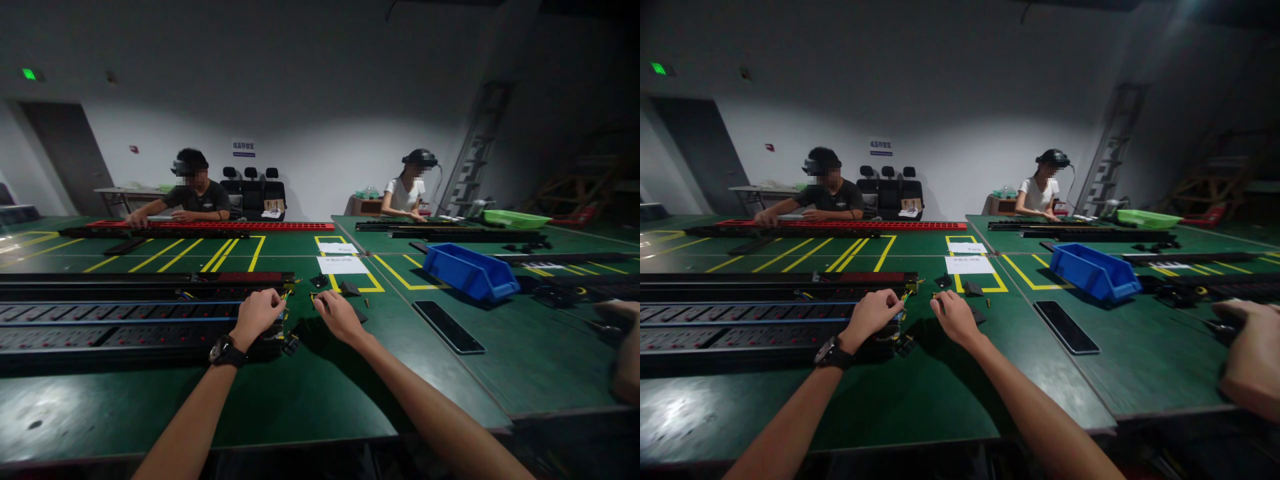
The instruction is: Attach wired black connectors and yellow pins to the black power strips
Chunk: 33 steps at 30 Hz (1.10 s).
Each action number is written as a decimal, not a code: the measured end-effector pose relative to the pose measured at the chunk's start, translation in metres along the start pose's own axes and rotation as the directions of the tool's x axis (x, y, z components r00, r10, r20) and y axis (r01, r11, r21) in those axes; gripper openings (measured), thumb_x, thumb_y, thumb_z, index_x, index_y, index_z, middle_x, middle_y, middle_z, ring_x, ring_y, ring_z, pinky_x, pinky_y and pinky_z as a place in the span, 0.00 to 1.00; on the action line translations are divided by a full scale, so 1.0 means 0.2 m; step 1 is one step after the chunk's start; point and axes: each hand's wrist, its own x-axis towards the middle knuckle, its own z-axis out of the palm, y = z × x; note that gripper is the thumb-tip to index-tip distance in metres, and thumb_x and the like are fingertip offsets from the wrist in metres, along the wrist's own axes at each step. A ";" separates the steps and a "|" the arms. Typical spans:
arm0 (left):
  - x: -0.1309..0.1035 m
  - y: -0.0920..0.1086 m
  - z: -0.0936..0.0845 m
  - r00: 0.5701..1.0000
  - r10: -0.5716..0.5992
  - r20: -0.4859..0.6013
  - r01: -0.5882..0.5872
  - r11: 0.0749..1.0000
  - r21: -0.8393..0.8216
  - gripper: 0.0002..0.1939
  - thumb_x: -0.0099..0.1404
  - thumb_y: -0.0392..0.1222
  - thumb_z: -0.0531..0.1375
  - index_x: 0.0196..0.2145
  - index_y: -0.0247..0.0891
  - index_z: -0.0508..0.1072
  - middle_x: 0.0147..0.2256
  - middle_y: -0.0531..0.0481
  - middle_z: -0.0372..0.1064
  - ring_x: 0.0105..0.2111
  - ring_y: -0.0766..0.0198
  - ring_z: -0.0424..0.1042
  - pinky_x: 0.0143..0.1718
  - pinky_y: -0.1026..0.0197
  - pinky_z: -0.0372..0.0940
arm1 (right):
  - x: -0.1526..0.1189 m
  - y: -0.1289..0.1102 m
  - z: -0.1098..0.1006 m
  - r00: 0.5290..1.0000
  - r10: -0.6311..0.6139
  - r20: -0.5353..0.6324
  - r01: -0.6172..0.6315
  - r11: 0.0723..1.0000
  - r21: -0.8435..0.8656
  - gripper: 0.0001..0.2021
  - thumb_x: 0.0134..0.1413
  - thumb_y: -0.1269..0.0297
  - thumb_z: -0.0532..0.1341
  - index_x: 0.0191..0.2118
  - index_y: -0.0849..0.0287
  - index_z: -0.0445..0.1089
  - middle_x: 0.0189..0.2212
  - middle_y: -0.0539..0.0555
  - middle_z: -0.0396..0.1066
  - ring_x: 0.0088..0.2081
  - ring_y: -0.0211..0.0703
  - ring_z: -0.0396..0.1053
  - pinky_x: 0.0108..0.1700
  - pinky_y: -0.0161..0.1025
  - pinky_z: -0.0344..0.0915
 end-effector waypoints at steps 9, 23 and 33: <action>-0.03 0.03 -0.02 0.975 0.220 0.042 -0.220 0.975 -0.002 0.16 0.72 0.50 0.53 0.34 0.42 0.77 0.36 0.48 0.80 0.37 0.56 0.77 0.34 0.61 0.60 | -0.01 -0.01 0.01 0.999 0.008 0.034 -0.009 1.000 0.004 0.12 0.72 0.59 0.53 0.42 0.56 0.71 0.40 0.55 0.73 0.42 0.44 0.72 0.45 0.38 0.63; -0.03 0.00 0.03 0.969 0.243 0.031 -0.241 0.968 -0.069 0.07 0.67 0.42 0.58 0.38 0.43 0.76 0.36 0.51 0.79 0.37 0.59 0.76 0.36 0.63 0.62 | -0.03 -0.05 -0.02 0.972 0.078 0.224 -0.063 0.995 -0.076 0.13 0.72 0.58 0.52 0.43 0.56 0.71 0.31 0.53 0.76 0.34 0.43 0.72 0.35 0.36 0.55; -0.01 0.01 0.04 0.978 0.205 0.044 -0.204 0.979 -0.023 0.08 0.66 0.42 0.58 0.37 0.44 0.77 0.36 0.50 0.79 0.38 0.58 0.77 0.36 0.63 0.62 | -0.06 -0.09 0.00 0.926 0.058 0.373 0.020 0.979 -0.202 0.13 0.68 0.58 0.56 0.53 0.52 0.70 0.39 0.54 0.79 0.40 0.48 0.76 0.36 0.37 0.54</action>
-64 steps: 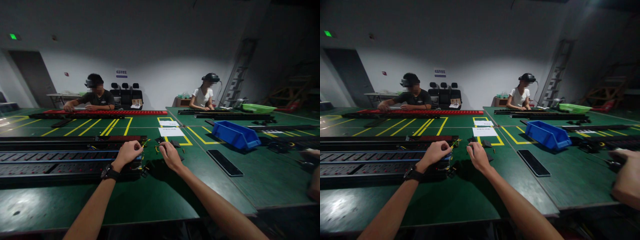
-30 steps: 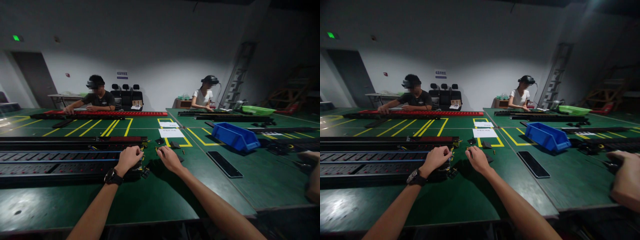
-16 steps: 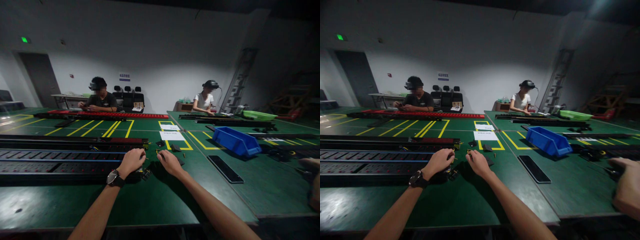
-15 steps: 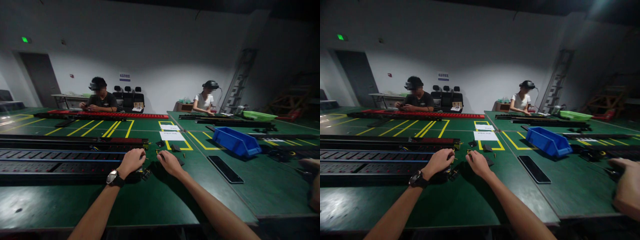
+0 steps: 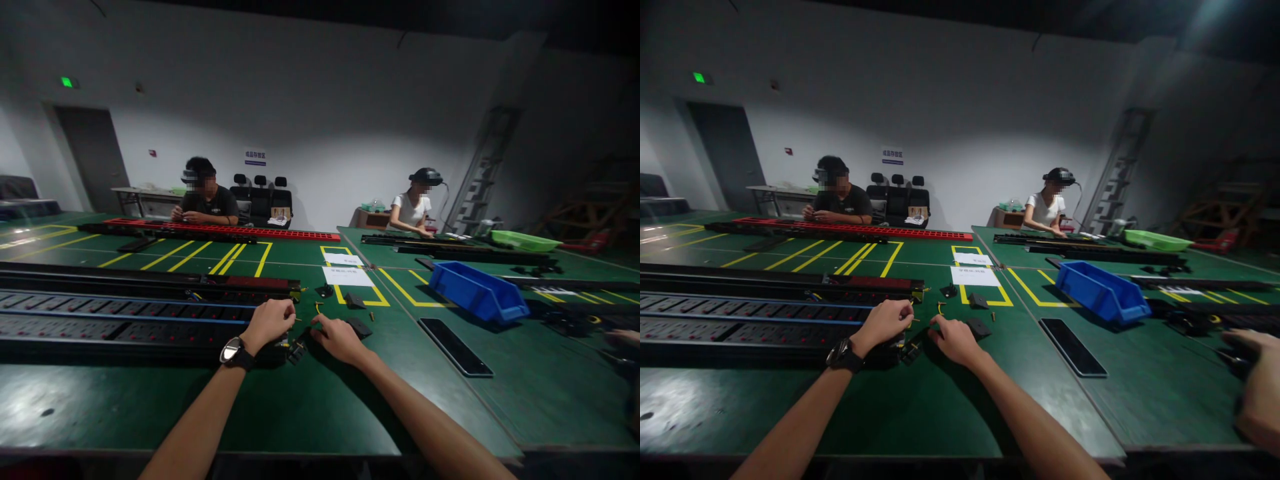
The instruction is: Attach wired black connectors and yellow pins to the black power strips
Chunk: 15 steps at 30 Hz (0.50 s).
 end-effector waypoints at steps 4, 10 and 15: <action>-0.01 0.01 0.00 0.999 0.051 -0.013 -0.050 0.998 0.024 0.08 0.66 0.41 0.57 0.37 0.43 0.76 0.35 0.49 0.79 0.37 0.58 0.77 0.35 0.62 0.63 | 0.00 0.01 0.00 1.000 -0.009 0.014 0.009 1.000 0.014 0.15 0.69 0.57 0.56 0.56 0.53 0.69 0.39 0.55 0.79 0.40 0.50 0.76 0.36 0.37 0.55; -0.02 0.02 -0.02 0.998 0.059 -0.015 -0.059 0.998 0.026 0.08 0.67 0.44 0.57 0.36 0.42 0.76 0.35 0.49 0.78 0.37 0.58 0.77 0.37 0.61 0.63 | 0.00 0.03 0.01 0.999 -0.041 0.020 0.041 0.999 0.013 0.13 0.68 0.58 0.57 0.54 0.53 0.70 0.39 0.55 0.79 0.39 0.49 0.76 0.36 0.37 0.55; -0.03 0.03 -0.02 0.999 0.047 -0.008 -0.046 0.998 0.038 0.08 0.67 0.42 0.57 0.36 0.42 0.76 0.36 0.49 0.78 0.38 0.58 0.76 0.37 0.62 0.63 | 0.00 0.03 0.01 0.998 -0.049 0.040 0.048 0.999 0.008 0.10 0.67 0.60 0.57 0.49 0.53 0.72 0.39 0.54 0.79 0.39 0.47 0.75 0.35 0.36 0.54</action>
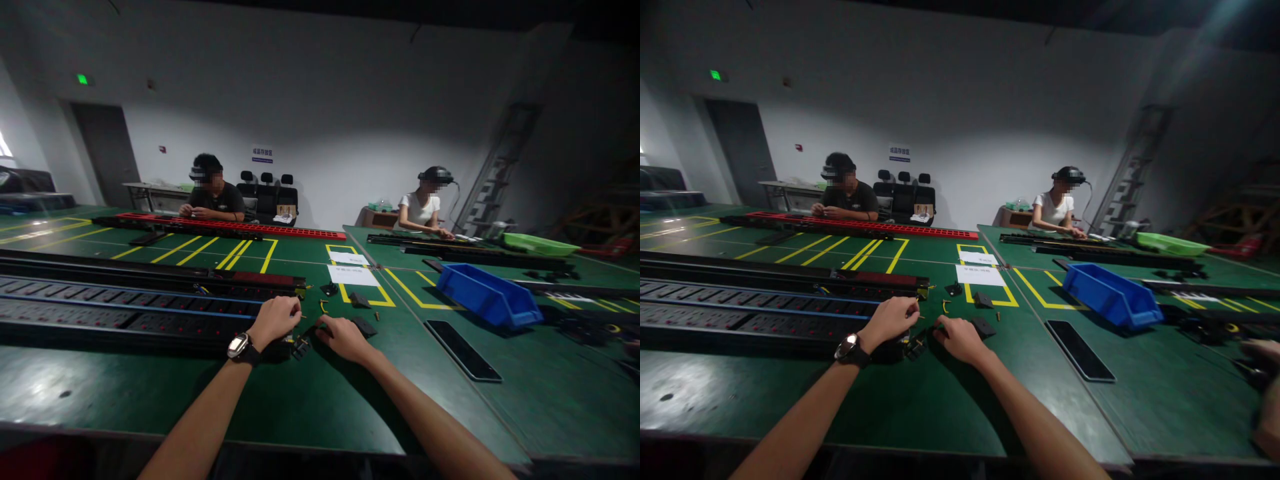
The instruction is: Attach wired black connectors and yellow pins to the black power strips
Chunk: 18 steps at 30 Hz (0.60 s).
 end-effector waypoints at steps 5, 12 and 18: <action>0.00 0.00 0.01 1.000 0.020 -0.009 -0.019 1.000 0.022 0.08 0.68 0.41 0.56 0.36 0.42 0.75 0.36 0.48 0.78 0.38 0.58 0.76 0.37 0.62 0.63 | 0.00 0.00 0.00 1.000 0.011 0.013 -0.012 1.000 0.008 0.10 0.67 0.60 0.58 0.49 0.52 0.72 0.39 0.54 0.79 0.40 0.47 0.75 0.36 0.36 0.54; 0.00 -0.01 0.02 0.999 0.051 -0.007 -0.050 0.997 0.053 0.09 0.69 0.41 0.55 0.37 0.42 0.76 0.38 0.47 0.77 0.39 0.58 0.75 0.40 0.61 0.64 | 0.00 0.00 -0.01 1.000 -0.001 0.007 0.001 1.000 0.017 0.10 0.66 0.60 0.58 0.50 0.53 0.72 0.40 0.54 0.79 0.40 0.47 0.75 0.36 0.36 0.54; 0.00 -0.01 0.02 0.998 0.062 0.004 -0.062 0.996 0.056 0.09 0.69 0.40 0.54 0.37 0.41 0.75 0.38 0.47 0.77 0.39 0.58 0.75 0.39 0.61 0.64 | -0.01 -0.02 -0.03 1.000 0.007 0.017 -0.007 1.000 0.012 0.11 0.66 0.61 0.58 0.50 0.53 0.72 0.41 0.54 0.79 0.41 0.47 0.76 0.37 0.36 0.55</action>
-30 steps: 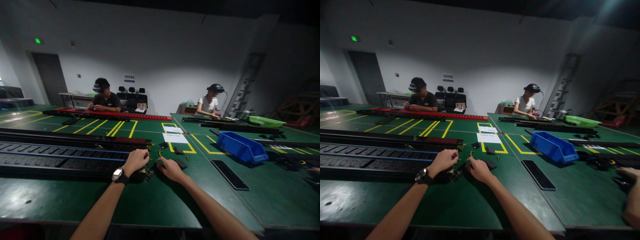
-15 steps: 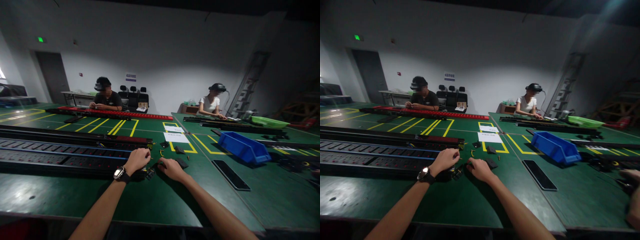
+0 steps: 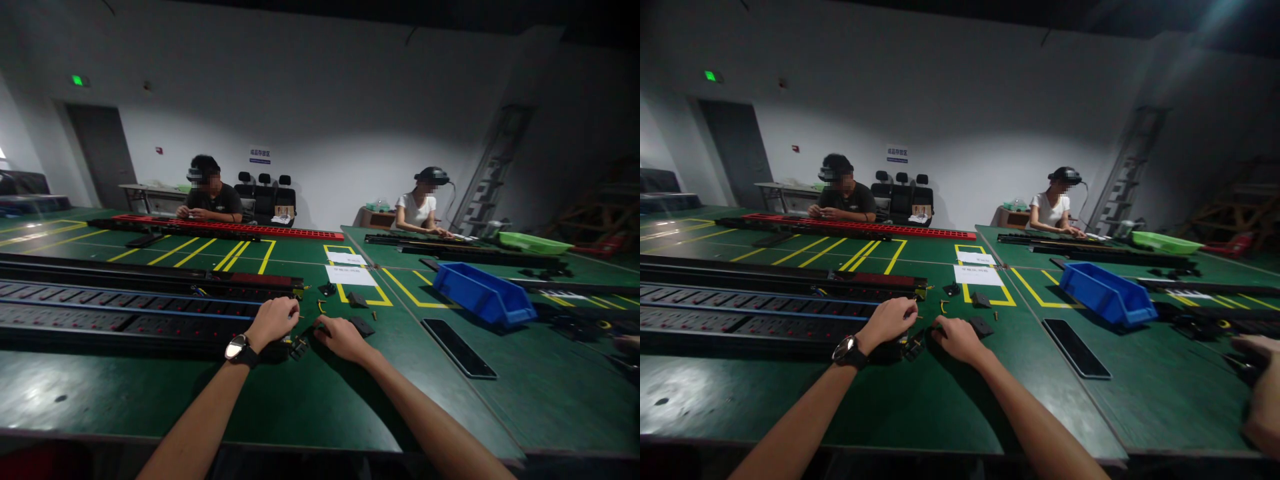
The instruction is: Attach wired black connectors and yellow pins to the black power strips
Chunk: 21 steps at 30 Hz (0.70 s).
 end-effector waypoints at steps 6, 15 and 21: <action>0.00 -0.01 0.01 1.000 -0.005 -0.005 0.005 1.000 0.003 0.08 0.70 0.40 0.55 0.38 0.41 0.74 0.38 0.47 0.77 0.39 0.57 0.76 0.40 0.60 0.64 | 0.00 -0.01 -0.01 1.000 0.018 0.019 -0.018 1.000 0.000 0.12 0.66 0.60 0.58 0.52 0.52 0.72 0.41 0.54 0.79 0.41 0.46 0.75 0.38 0.36 0.57; 0.00 -0.02 0.02 1.000 -0.005 -0.011 0.005 1.000 -0.001 0.09 0.71 0.41 0.54 0.39 0.42 0.75 0.38 0.47 0.77 0.39 0.57 0.76 0.41 0.60 0.64 | 0.00 -0.01 -0.01 1.000 0.009 0.014 -0.009 1.000 0.001 0.12 0.66 0.61 0.59 0.52 0.52 0.72 0.39 0.53 0.79 0.40 0.46 0.75 0.36 0.35 0.56; 0.00 -0.02 0.02 1.000 -0.003 -0.005 0.003 1.000 -0.027 0.08 0.71 0.42 0.55 0.38 0.42 0.74 0.38 0.48 0.77 0.40 0.57 0.76 0.42 0.61 0.63 | 0.00 -0.02 -0.01 0.999 0.032 0.016 -0.033 0.999 0.017 0.12 0.65 0.62 0.59 0.51 0.53 0.73 0.40 0.53 0.78 0.41 0.46 0.75 0.36 0.36 0.55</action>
